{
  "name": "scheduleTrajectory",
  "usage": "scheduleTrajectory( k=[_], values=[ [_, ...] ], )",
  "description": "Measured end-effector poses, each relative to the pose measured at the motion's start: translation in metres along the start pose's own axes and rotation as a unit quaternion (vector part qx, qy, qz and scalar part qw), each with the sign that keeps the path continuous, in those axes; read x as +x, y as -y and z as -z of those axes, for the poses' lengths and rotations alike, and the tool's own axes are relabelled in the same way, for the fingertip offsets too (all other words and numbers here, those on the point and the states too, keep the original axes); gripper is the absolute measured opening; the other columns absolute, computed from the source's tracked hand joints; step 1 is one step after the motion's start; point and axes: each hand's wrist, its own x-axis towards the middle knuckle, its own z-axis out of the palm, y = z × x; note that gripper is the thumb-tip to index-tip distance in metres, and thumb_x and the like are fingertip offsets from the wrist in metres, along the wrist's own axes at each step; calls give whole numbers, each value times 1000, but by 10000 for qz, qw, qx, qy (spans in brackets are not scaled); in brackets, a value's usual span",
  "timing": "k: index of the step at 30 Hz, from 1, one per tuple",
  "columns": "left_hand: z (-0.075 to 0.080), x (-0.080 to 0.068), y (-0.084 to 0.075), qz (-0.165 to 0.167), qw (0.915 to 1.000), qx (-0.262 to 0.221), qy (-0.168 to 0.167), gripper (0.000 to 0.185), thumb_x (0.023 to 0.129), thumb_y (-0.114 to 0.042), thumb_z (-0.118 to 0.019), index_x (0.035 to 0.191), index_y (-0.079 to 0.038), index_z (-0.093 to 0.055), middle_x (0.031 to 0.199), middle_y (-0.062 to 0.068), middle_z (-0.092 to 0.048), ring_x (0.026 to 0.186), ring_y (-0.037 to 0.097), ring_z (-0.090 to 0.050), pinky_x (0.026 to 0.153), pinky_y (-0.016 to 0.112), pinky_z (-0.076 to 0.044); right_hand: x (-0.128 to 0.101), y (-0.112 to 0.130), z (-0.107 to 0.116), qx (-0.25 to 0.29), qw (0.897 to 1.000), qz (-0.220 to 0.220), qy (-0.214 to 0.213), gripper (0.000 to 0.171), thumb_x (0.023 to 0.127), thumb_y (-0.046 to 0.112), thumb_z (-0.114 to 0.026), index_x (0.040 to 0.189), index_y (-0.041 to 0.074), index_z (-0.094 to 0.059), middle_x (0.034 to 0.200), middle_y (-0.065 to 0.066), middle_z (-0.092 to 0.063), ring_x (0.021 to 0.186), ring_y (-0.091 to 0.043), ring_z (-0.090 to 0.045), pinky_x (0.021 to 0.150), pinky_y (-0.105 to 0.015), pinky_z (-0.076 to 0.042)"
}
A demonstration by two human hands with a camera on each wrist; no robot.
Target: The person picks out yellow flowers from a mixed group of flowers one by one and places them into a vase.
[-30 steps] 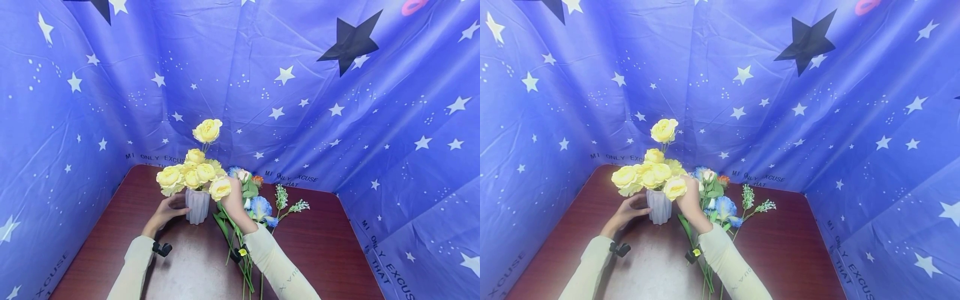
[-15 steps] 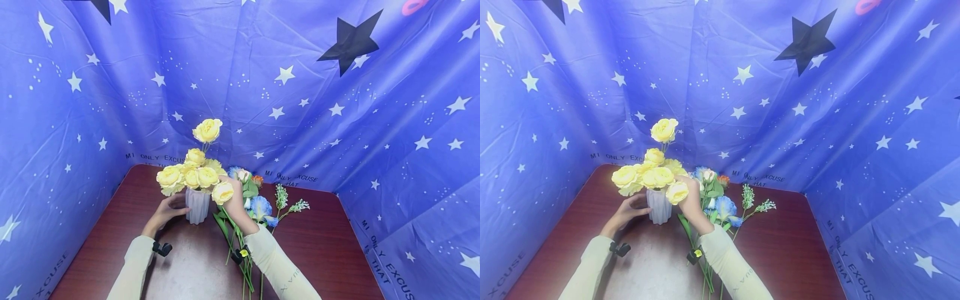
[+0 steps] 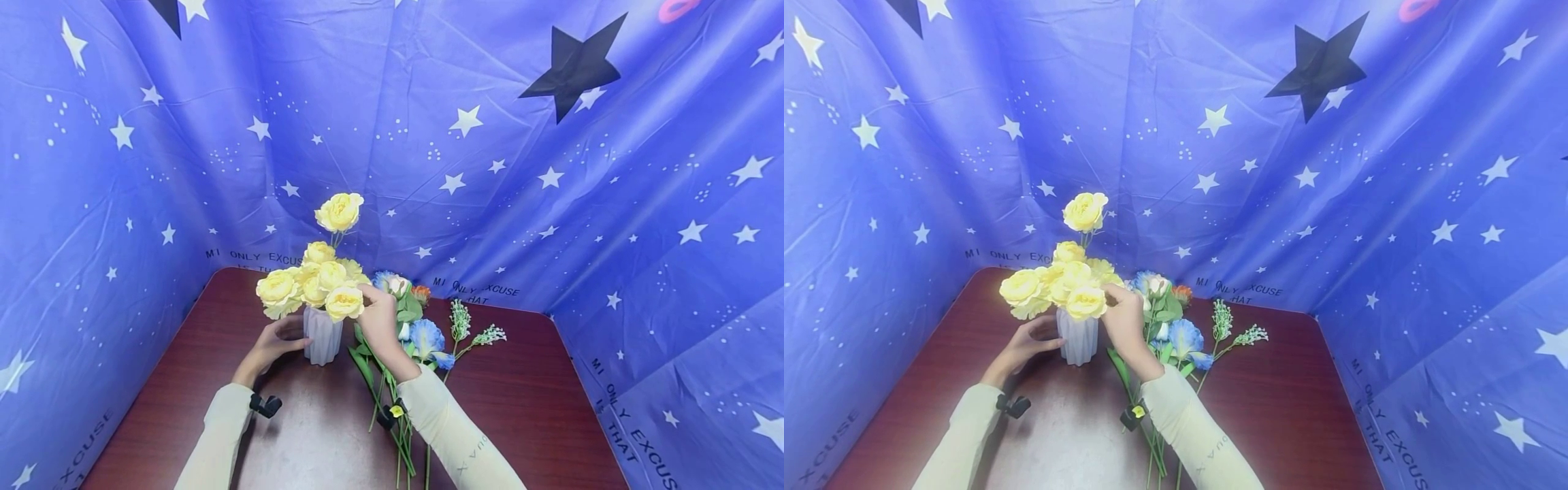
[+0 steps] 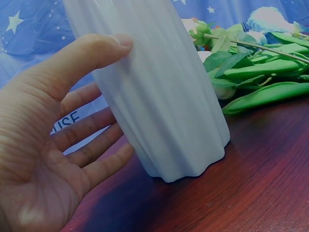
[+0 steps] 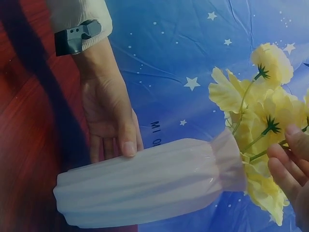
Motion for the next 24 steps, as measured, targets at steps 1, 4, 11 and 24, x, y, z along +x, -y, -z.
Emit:
scheduleTrajectory(
  k=[1, 4, 11, 24],
  values=[
    [0, 0, 0, -17, 10000, -1, 8, 56, 85, -3, -80, 134, 11, -56, 129, 36, -62, 103, 6, -68, 87, 22, -58, 0, 0, 0, -17, 10000, -31, 16, 5, 88, 1, -75, 90, 2, -80, 73, -15, -75, 53, -2, -55, 50, -18, -45],
    [1, 0, 0, -36, 10000, -2, 22, 56, 86, -3, -80, 134, 11, -56, 130, 36, -62, 102, 4, -68, 88, 21, -57, 1, 0, -2, -204, 9997, -91, 39, 6, 89, 7, -77, 93, 5, -81, 77, -13, -77, 55, -3, -60, 56, -18, -50],
    [1, 0, -1, 52, 10000, 26, -4, 59, 85, -5, -81, 135, 11, -56, 131, 35, -62, 103, 3, -68, 88, 22, -58, 4, 0, -6, -458, 9986, -183, 169, 5, 87, 7, -77, 89, 5, -81, 77, -10, -77, 65, -17, -70, 63, -23, -57],
    [1, 0, 0, 121, 9999, -86, 16, 61, 85, -3, -81, 138, 10, -54, 133, 35, -60, 105, 6, -67, 89, 22, -57, 2, 1, -13, -121, 9986, -118, 501, 8, 83, -4, -70, 82, -1, -77, 78, -13, -77, 63, -17, -70, 61, -20, -58]
  ],
)
